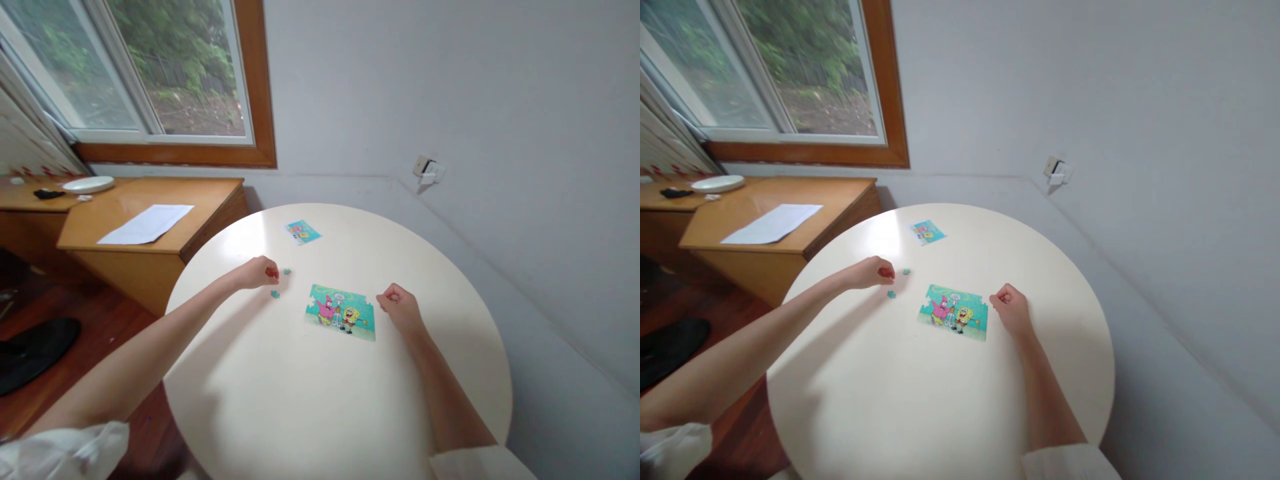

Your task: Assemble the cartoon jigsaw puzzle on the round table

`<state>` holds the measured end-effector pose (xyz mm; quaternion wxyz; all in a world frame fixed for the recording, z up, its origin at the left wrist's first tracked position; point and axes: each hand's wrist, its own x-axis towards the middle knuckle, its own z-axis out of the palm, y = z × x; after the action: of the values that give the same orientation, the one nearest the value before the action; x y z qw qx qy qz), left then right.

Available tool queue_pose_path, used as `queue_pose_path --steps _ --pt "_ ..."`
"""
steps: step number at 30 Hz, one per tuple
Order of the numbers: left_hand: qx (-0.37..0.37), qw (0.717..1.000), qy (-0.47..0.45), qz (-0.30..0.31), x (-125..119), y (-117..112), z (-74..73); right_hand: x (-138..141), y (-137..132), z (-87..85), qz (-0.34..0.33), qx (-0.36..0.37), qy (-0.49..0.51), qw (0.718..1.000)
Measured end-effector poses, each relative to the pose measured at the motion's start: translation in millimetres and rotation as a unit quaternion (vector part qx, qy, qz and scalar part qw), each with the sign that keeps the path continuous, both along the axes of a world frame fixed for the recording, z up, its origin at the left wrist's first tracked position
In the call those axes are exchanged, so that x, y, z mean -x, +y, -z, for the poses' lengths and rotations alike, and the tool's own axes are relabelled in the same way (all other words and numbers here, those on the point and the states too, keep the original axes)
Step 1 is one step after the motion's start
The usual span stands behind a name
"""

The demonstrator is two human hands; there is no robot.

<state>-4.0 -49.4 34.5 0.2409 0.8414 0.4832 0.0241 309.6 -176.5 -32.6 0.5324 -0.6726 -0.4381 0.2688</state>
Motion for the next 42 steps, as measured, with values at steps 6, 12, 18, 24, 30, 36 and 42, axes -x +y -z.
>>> queue_pose_path --steps 6,12,18,24,30,36,42 --pt "-0.013 0.994 0.089 0.056 -2 -15 11.0 -1 -1 2.3 -0.005 -0.009 -0.008 1.0" --pt "-0.028 0.994 0.09 0.052 -6 -15 14.7 -1 0 3.9 -0.007 -0.021 -0.014 1.0" --pt "-0.023 0.995 0.082 0.051 -6 -10 22.8 -2 0 4.7 -0.01 -0.018 -0.008 1.0" --pt "-0.022 0.997 0.053 0.046 -4 -10 25.4 -3 1 5.8 -0.015 -0.018 -0.012 1.0" --pt "0.005 0.999 -0.021 0.047 -5 -19 21.0 -1 0 2.3 -0.008 -0.015 -0.015 1.0" --pt "0.059 0.99 -0.12 0.042 -14 -19 22.6 0 -2 0.9 -0.013 -0.017 -0.019 1.0" --pt "0.155 0.954 -0.252 0.039 -34 -16 24.8 0 -3 -0.9 -0.012 -0.008 -0.027 1.0"
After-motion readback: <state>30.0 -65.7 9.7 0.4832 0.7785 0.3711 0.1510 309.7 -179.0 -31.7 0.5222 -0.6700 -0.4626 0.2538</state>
